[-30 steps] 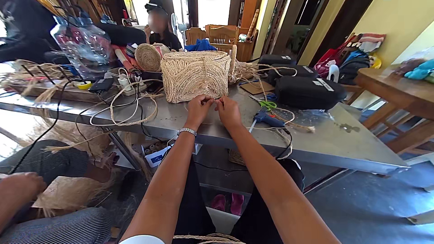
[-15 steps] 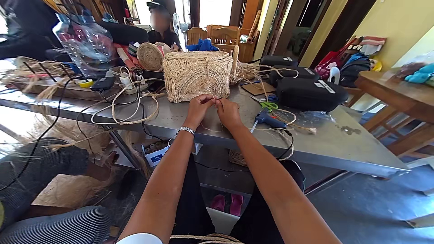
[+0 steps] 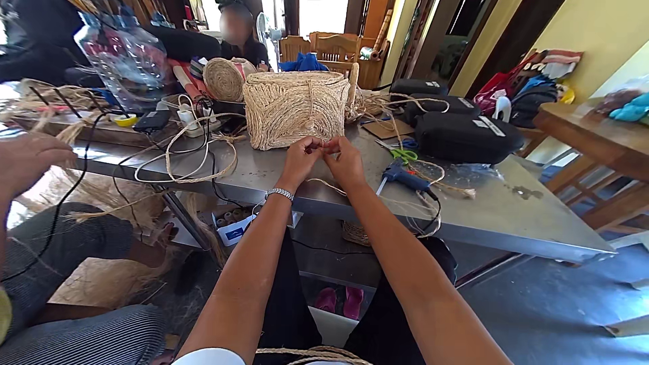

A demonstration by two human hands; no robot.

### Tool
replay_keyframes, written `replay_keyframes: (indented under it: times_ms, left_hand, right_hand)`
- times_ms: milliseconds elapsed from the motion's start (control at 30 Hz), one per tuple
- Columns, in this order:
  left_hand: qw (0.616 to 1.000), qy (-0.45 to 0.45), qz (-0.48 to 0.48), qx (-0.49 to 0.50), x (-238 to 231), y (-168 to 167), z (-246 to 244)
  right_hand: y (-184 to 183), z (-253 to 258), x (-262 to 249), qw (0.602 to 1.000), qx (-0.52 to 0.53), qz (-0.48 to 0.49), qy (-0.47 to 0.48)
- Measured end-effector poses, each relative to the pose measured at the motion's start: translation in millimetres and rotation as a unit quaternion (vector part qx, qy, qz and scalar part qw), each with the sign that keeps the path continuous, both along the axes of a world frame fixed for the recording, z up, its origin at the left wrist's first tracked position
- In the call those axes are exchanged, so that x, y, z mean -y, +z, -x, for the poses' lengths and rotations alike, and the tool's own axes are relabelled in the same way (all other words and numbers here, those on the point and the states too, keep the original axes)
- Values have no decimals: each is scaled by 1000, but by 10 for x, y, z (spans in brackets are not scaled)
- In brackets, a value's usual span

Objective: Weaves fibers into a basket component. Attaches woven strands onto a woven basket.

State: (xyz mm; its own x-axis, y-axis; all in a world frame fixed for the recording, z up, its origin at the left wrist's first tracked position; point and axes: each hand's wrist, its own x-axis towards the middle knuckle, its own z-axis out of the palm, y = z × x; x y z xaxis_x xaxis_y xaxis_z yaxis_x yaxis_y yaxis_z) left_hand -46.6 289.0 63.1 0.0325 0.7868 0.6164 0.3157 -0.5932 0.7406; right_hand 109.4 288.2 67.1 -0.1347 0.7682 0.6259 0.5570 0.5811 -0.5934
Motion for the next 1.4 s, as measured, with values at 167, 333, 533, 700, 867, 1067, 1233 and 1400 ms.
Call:
replay_keyframes:
  times_ms: [167,333,533,700,867,1067,1233,1400]
  left_hand:
    - [1000,-18,-13,6,-32,-27,4]
    - [1000,-1,-15,-1,-23,-12,6]
    - [999,42,-20,-4,-45,-36,12]
    - [997,63,-19,-30,-22,-13,-3]
    - [996,68,-17,-49,-12,-5,-8]
    - [991,98,-26,-86,-3,4,-24]
    - [989,104,-26,-99,6,5,-43]
    - [992,92,-36,-78,-8,-8,-33]
  right_hand:
    - [14,-17,26,1000,-7,4,-16]
    - [11,-13,24,1000,7,-12,-20]
    - [9,-4,23,1000,2,-22,-9]
    - [-5,-5,9,1000,19,-7,3]
    - [10,7,19,999,42,26,-3]
    - [60,21,71,997,46,66,10]
    - [49,17,72,998,30,56,25]
    - [38,15,36,998,-2,62,27]
